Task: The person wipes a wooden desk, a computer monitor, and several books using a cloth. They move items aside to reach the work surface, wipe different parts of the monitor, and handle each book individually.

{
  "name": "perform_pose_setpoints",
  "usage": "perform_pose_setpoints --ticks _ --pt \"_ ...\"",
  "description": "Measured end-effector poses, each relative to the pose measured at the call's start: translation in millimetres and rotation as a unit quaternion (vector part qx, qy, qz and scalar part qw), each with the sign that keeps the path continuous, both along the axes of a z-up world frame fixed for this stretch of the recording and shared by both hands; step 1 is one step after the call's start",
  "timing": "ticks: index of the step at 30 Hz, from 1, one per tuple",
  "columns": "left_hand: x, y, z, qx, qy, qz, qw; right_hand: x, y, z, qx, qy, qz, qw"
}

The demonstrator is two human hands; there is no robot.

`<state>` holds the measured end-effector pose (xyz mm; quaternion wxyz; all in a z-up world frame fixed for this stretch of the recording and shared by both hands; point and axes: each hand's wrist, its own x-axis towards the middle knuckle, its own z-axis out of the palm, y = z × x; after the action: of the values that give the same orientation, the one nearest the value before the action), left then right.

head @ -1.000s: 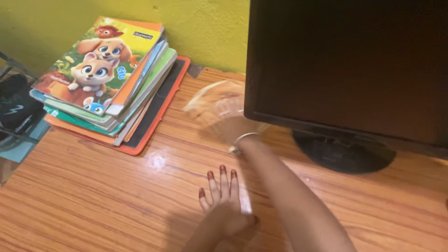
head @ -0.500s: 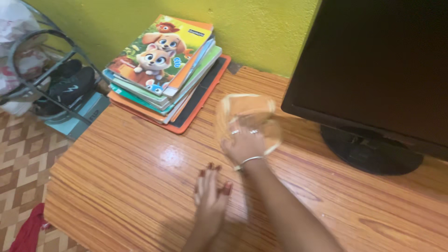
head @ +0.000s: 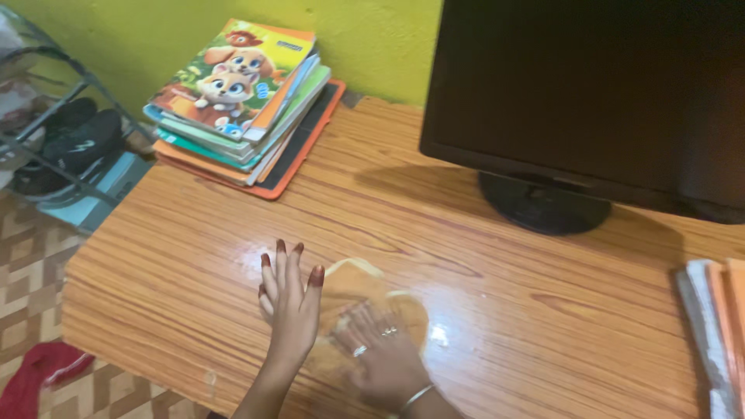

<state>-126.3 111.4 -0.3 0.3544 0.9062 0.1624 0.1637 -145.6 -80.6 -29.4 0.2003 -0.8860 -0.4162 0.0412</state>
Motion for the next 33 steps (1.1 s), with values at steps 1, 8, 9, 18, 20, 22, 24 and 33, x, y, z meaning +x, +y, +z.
perform_pose_setpoints --ticks 1,8,9,18,20,22,24,33 --pt "-1 -5 0 0.001 0.01 -0.005 1.0 8 -22 4 0.008 -0.034 -0.055 0.998" --pt "-14 -23 16 -0.053 0.102 -0.048 0.992 78 -52 16 -0.104 0.016 -0.393 0.913" --pt "-15 -28 21 -0.054 0.101 -0.054 0.992 73 -40 18 -0.087 0.041 -0.377 0.921" --pt "-36 -84 30 -0.045 0.091 -0.129 0.986 -76 26 45 -0.001 0.129 -0.101 0.987" --pt "-45 -103 21 -0.036 0.118 -0.149 0.981 -96 2 43 -0.044 0.159 -0.068 0.984" --pt "-52 -125 12 -0.023 0.147 -0.173 0.974 -110 -38 37 -0.1 0.146 -0.037 0.983" --pt "-61 -151 8 -0.026 0.164 -0.208 0.964 -126 -86 31 -0.055 0.085 -0.068 0.993" --pt "-90 -256 0 0.025 0.17 -0.329 0.929 -147 -289 33 -0.14 0.03 -0.357 0.923"
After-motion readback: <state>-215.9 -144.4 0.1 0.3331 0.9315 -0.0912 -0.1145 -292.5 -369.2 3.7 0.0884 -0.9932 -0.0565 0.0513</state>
